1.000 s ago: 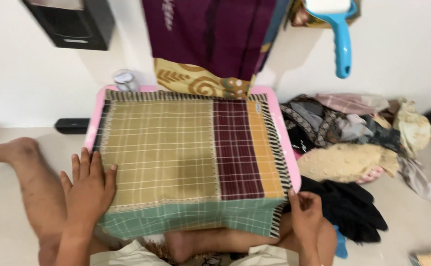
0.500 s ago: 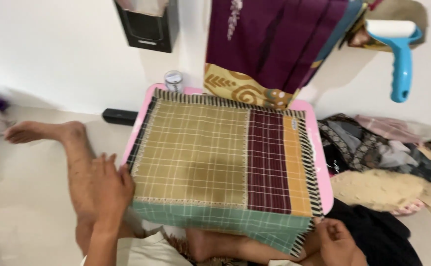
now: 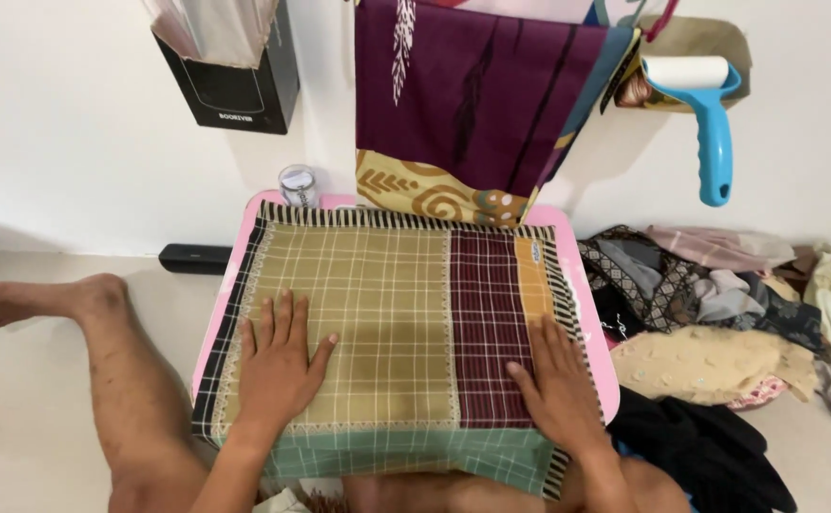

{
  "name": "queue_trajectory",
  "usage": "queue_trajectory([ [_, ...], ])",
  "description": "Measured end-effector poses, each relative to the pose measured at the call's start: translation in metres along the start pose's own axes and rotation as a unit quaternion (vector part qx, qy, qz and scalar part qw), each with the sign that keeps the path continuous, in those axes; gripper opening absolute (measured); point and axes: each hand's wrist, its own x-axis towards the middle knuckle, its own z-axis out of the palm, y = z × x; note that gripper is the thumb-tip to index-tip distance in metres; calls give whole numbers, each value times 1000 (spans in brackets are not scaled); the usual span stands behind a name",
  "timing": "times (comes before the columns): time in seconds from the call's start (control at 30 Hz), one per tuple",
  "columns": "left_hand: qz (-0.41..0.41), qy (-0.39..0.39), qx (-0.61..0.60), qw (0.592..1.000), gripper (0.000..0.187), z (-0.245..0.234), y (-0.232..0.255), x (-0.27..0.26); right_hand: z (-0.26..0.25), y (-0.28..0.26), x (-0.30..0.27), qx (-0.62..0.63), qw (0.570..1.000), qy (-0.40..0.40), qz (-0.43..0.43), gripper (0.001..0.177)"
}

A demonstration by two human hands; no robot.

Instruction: Folding a checkered hijab into a neat rectangular shape on a small table.

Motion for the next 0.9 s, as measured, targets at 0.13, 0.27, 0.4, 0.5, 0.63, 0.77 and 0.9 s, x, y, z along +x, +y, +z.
queue_trajectory([
  [0.13,-6,-25,-6,1000,83,-6,2,5,-4,22,6,2,999,4,37,78],
  [0.27,32,-23,-34,999,82,-23,12,32,-27,4,31,43,997,11,58,80],
  [0.4,42,-111,-3,993,79,-23,21,67,-12,-20,77,45,997,2,-60,72],
  [0.5,54,-114,22,992,76,-10,6,81,7,5,111,-42,993,24,-105,75],
  [0.63,52,-109,33,992,75,-16,-15,82,8,30,122,-64,991,39,-112,78],
  [0.77,20,-108,74,991,79,-16,-42,84,7,41,125,-75,992,34,-96,84],
  [0.9,-33,-64,27,997,82,-25,-64,74,-1,53,111,-96,987,118,-61,82],
])
